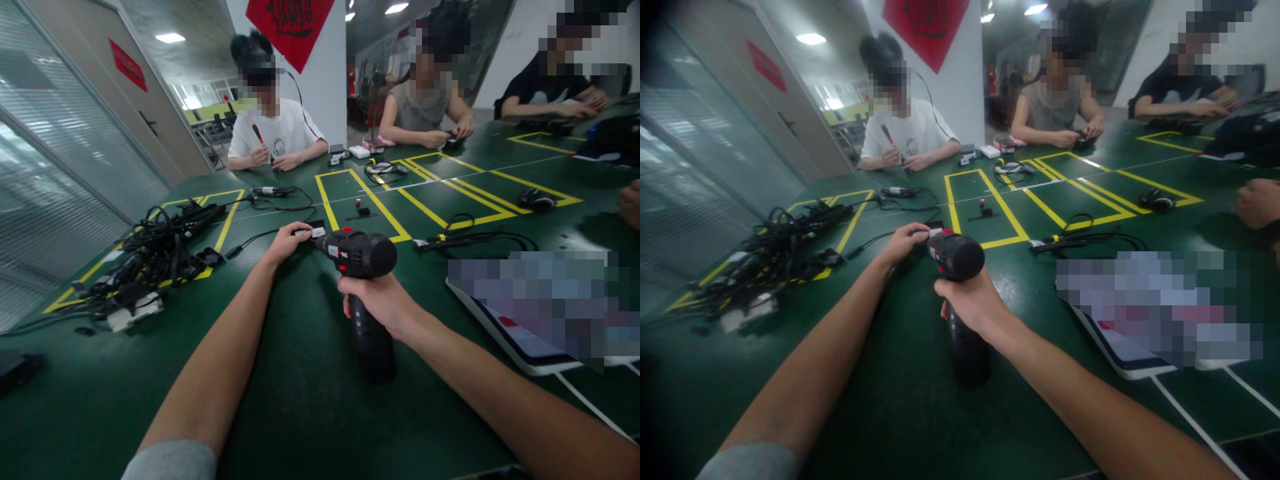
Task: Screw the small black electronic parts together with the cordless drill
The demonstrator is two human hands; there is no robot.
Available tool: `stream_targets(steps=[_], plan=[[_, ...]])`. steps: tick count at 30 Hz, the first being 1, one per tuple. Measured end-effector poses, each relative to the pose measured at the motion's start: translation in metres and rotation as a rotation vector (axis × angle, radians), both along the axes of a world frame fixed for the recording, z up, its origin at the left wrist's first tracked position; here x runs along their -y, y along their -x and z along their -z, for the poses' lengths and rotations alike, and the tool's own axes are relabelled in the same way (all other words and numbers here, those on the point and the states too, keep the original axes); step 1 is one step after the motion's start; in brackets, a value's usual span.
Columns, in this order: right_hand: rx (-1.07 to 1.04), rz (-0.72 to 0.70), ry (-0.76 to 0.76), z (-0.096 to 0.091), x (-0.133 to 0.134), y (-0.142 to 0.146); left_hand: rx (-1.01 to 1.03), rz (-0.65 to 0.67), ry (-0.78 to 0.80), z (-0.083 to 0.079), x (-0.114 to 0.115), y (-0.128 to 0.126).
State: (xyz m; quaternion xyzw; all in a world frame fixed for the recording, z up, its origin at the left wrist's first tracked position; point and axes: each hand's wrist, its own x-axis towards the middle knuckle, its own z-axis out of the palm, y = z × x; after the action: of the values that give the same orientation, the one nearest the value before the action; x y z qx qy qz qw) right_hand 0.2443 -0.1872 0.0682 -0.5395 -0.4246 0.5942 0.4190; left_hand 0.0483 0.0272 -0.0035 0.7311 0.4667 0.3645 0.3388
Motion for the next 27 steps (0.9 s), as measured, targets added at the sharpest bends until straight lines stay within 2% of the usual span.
stream_targets(steps=[8, 17, 27], plan=[[-0.045, 0.002, -0.017, 0.0051, -0.0014, 0.0008, -0.012, -0.016, 0.001, -0.0041, 0.0040, -0.0007], [0.005, -0.020, -0.017, 0.0022, -0.0005, 0.0001, 0.030, 0.005, 0.026, 0.0046, -0.0044, 0.0030], [-0.022, -0.004, -0.033, 0.0014, 0.0006, 0.0011, 0.021, -0.016, 0.033, -0.0008, 0.0010, 0.0004]])
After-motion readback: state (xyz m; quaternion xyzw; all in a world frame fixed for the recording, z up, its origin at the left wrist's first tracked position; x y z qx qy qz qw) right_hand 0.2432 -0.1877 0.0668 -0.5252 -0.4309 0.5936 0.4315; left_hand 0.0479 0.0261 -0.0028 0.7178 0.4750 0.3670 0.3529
